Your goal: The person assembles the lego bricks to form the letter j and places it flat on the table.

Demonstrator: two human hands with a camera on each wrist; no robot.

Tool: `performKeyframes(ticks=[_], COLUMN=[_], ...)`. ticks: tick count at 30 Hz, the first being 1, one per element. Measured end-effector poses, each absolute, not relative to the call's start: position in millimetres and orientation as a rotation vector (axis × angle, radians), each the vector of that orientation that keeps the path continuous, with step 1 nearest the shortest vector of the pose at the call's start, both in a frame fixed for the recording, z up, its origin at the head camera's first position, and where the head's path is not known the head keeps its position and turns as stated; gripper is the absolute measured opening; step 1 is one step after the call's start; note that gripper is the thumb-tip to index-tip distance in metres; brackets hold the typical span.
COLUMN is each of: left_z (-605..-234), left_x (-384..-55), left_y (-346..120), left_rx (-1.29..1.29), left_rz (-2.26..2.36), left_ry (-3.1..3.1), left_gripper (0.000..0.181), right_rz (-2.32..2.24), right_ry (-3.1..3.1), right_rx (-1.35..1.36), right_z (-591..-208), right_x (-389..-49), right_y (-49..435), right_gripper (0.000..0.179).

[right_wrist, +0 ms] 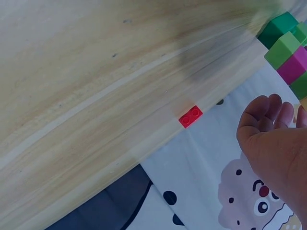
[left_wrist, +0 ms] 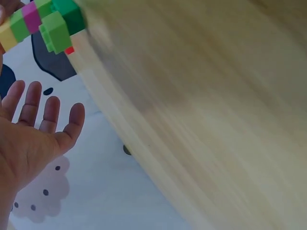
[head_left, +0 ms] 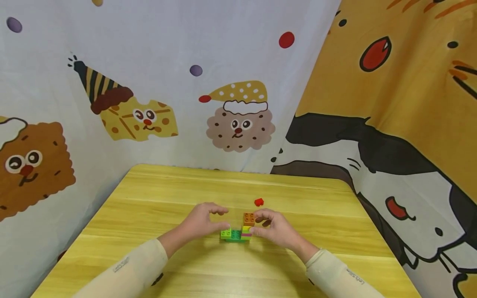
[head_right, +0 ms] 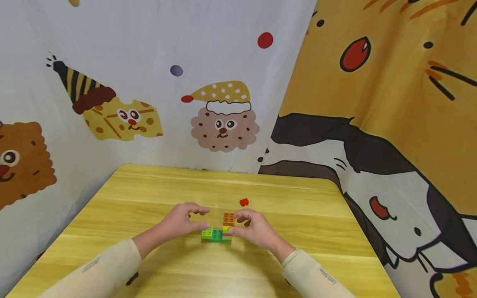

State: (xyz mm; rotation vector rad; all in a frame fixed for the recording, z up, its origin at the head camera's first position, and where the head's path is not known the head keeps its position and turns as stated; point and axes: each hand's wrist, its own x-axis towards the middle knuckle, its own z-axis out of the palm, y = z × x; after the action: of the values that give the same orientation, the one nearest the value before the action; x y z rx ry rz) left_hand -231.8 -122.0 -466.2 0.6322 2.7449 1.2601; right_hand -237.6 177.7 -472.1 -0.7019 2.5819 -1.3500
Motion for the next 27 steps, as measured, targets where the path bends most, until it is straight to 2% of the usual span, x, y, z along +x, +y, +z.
performKeyframes(ticks=[14,27], left_z=[-483.1,-487.8], left_x=[-223.0,-220.2], left_y=[-123.6,-116.4], left_rx=[0.69,0.716], left_rz=[1.058,1.02], left_ry=[2.771,2.826], left_gripper=[0.056,0.049], right_rz=[-1.347,-1.39], right_ry=[2.581,2.575], right_rx=[-0.679,-0.749], right_z=[-476.7,-475.1], right_x=[-237.1,-235.4], right_y=[179.4,180.3], right_gripper=[0.042,0.063])
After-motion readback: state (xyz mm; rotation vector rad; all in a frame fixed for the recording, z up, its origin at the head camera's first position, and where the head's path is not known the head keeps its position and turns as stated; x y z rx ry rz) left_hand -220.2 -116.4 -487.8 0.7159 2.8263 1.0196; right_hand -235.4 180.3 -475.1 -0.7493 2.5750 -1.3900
